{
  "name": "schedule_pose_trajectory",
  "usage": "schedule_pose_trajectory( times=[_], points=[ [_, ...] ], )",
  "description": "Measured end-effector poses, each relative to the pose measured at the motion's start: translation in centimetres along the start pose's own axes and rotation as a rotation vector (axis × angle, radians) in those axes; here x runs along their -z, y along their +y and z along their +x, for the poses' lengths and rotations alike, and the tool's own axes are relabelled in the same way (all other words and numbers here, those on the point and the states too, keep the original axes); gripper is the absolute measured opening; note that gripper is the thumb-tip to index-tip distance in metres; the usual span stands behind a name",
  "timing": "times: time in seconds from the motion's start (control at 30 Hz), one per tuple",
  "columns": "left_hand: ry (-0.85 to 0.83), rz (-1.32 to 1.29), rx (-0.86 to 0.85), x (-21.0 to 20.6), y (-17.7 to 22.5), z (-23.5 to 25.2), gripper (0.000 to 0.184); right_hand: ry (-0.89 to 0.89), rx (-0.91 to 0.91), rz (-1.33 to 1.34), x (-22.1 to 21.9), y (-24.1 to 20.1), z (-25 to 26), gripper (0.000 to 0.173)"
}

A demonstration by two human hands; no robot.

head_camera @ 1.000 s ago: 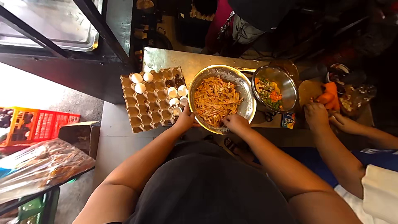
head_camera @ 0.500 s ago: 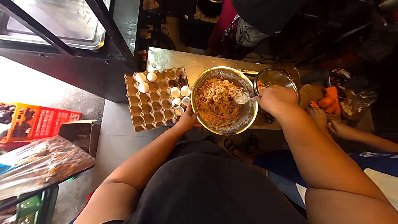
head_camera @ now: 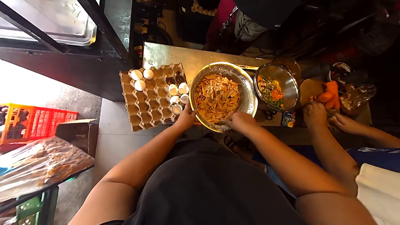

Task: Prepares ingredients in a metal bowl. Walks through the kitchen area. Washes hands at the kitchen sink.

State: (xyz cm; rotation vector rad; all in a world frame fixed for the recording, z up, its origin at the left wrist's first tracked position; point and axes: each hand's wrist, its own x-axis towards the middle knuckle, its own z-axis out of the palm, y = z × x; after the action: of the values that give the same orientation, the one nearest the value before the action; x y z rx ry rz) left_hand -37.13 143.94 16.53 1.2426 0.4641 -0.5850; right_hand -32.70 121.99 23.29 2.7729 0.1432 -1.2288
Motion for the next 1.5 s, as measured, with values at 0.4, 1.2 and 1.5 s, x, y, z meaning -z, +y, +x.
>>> schedule_pose_trajectory(
  times=[0.4, 1.2, 1.5],
  points=[
    [-0.039, -0.002, -0.003, 0.8, -0.1, 0.0, 0.07, 0.114, -0.039, 0.825, 1.9, 3.2, 2.4, 0.047],
    [-0.012, 0.071, -0.01, 0.2, 0.6, -1.0, 0.066, 0.244, -0.077, 0.289, -2.4, -3.7, 4.2, 0.049],
    [-0.027, 0.044, -0.036, 0.5, 0.4, -0.2, 0.066, 0.385, -0.067, 0.556, 0.8, 1.2, 0.7, 0.051]
  ],
)
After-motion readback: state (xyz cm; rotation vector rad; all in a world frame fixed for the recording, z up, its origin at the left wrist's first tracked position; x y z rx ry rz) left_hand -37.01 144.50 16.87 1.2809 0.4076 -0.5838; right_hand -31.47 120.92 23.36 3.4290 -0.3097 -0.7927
